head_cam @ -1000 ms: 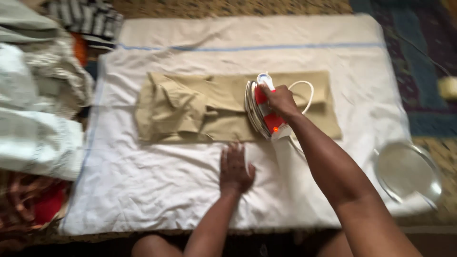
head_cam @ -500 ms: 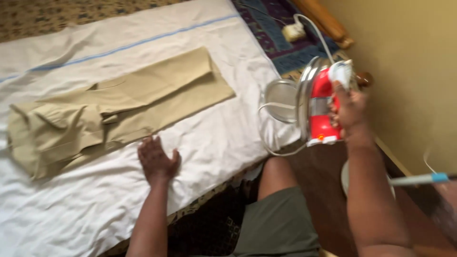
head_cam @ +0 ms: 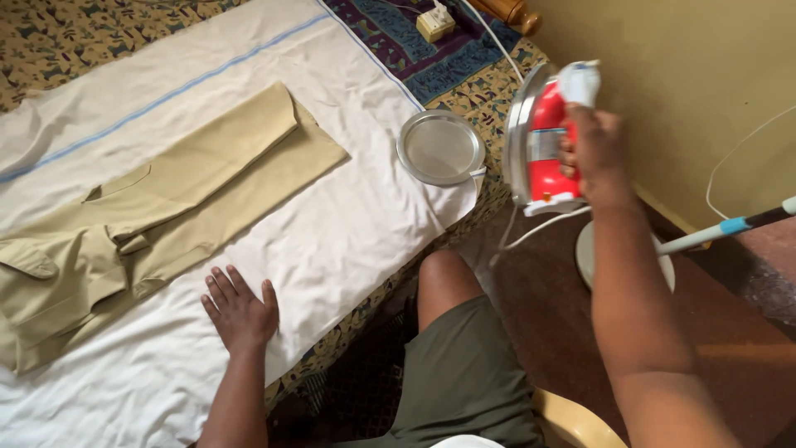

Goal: Ironing a shirt and folding a pair of pants on a bed.

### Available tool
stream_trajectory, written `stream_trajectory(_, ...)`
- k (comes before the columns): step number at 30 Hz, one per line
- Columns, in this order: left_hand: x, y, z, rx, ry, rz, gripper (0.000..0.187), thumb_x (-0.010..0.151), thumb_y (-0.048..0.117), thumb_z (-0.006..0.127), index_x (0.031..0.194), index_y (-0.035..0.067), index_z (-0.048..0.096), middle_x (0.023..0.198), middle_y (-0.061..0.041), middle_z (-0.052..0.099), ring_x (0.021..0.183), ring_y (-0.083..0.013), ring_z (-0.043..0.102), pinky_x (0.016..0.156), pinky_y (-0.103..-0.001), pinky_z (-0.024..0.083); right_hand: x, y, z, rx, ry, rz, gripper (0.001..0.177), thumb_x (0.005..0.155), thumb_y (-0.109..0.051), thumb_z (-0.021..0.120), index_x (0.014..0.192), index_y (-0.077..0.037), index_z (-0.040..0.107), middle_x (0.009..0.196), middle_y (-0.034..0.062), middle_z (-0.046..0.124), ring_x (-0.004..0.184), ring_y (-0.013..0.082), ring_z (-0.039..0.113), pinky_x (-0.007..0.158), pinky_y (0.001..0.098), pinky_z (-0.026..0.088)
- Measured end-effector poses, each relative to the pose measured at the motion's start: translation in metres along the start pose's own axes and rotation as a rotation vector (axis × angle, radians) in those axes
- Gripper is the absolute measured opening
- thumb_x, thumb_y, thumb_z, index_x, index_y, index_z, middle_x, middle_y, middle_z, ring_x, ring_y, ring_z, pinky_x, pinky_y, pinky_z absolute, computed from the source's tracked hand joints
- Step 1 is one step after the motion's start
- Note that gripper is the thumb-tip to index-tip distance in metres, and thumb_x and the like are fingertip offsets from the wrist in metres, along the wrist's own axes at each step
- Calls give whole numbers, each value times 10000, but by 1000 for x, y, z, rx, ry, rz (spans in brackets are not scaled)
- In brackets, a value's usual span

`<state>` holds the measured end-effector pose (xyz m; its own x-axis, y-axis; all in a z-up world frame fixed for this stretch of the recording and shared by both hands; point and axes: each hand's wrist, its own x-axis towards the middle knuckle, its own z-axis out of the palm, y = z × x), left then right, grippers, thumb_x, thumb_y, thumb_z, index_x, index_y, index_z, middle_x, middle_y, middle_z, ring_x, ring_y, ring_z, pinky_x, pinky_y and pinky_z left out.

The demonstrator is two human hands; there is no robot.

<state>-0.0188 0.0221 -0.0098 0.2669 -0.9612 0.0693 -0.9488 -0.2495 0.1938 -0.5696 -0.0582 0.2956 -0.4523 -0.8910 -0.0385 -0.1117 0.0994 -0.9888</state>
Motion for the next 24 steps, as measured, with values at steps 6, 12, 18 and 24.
stream_trajectory(6,-25,8,-15,-16,62,17,814,989,531,331,1626,43,197,1713,-157,128,1586,-281,75,1271,-421,30,44,52,88,-85,-136,92,285,967,-337,653,889,-64,634,587,-4,537,397,53,434,346,250,353)
stream_trajectory(12,-24,13,-22,-49,116,-4,775,967,479,383,1606,49,289,1707,-150,219,1590,-271,148,1283,-419,64,114,126,169,-47,-150,121,354,976,-338,674,824,-22,624,588,27,567,405,100,492,354,304,387)
stream_trajectory(18,-25,20,-36,-103,135,-36,748,937,436,449,1576,56,365,1684,-143,281,1575,-268,204,1283,-435,100,142,151,200,-334,-63,97,465,970,-347,662,810,89,671,628,126,650,456,197,618,406,366,504)
stream_trajectory(24,-27,21,-36,-111,140,-25,749,941,428,454,1580,46,368,1687,-145,298,1583,-264,210,1293,-445,110,159,160,188,-319,-95,194,420,942,-349,675,920,70,661,739,148,705,546,208,667,487,383,560)
